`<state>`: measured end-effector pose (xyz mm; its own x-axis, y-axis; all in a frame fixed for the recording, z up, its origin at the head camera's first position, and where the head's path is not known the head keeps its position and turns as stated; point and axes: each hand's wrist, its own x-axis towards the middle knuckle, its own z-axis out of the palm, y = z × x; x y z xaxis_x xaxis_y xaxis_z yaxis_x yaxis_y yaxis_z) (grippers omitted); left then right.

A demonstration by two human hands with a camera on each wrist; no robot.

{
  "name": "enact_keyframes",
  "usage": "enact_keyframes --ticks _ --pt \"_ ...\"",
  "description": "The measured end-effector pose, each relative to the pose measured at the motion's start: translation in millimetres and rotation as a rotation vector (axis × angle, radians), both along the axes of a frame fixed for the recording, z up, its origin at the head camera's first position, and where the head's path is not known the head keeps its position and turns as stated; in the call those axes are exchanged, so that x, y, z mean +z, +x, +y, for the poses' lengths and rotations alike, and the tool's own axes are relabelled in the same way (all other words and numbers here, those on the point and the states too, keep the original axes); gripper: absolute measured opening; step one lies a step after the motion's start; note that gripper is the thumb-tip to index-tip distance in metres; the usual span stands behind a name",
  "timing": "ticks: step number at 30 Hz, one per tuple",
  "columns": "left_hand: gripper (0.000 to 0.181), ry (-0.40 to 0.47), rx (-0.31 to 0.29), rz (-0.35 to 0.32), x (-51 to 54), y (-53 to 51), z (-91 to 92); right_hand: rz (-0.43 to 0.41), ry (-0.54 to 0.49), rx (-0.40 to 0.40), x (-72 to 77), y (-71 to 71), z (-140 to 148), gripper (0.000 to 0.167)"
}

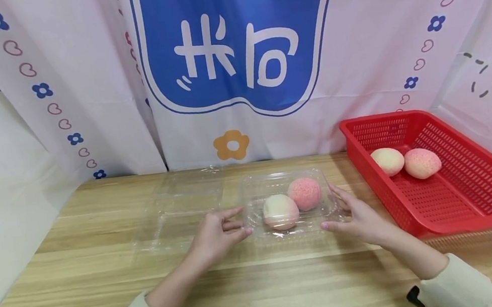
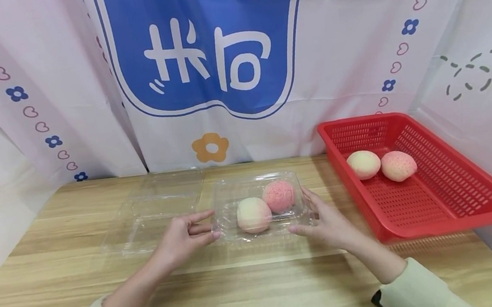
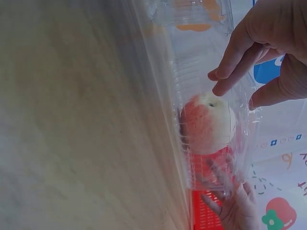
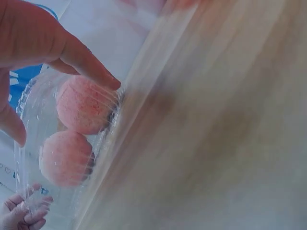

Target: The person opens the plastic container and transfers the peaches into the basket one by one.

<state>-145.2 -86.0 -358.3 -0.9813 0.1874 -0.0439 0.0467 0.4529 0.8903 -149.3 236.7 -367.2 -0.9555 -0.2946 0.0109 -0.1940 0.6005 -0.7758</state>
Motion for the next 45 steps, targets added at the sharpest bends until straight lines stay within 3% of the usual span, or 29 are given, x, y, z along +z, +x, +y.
enact_keyframes --ticks 7,11,16,19,24,28,32,37,45 --pt "0.052 0.004 -0.066 -0.013 2.6 -4.9 -6.0 -0.011 -0.004 0.051 2.3 -3.3 5.1 0.093" --pt "0.052 0.006 -0.086 -0.018 2.1 -6.5 -8.5 0.013 0.059 0.054 8.6 -2.0 6.3 0.093" --pt "0.061 0.026 -0.094 -0.049 1.0 -8.1 -13.3 0.145 0.165 0.001 20.6 0.4 0.9 0.091" --pt "0.066 0.043 -0.11 -0.082 1.8 -10.0 -17.0 0.253 0.172 -0.004 28.7 -1.4 -10.7 0.083" --pt "0.06 0.087 -0.201 -0.151 5.1 -15.3 -23.1 0.36 0.141 0.083 39.6 -5.9 -43.4 0.065" --pt "0.059 0.097 -0.275 -0.222 6.0 -21.0 -22.5 0.406 0.176 0.18 38.9 -7.5 -71.5 0.056" --pt "0.063 0.075 -0.325 -0.25 5.8 -24.8 -19.6 0.387 0.236 0.236 35.3 -5.2 -91.7 0.057" --pt "0.065 0.054 -0.343 -0.267 6.4 -27.2 -19.1 0.354 0.292 0.277 32.0 -4.4 -105.8 0.062" --pt "0.076 0.063 -0.399 -0.292 7.4 -30.6 -23.2 0.444 0.441 0.315 27.7 -5.9 -114.7 0.072"
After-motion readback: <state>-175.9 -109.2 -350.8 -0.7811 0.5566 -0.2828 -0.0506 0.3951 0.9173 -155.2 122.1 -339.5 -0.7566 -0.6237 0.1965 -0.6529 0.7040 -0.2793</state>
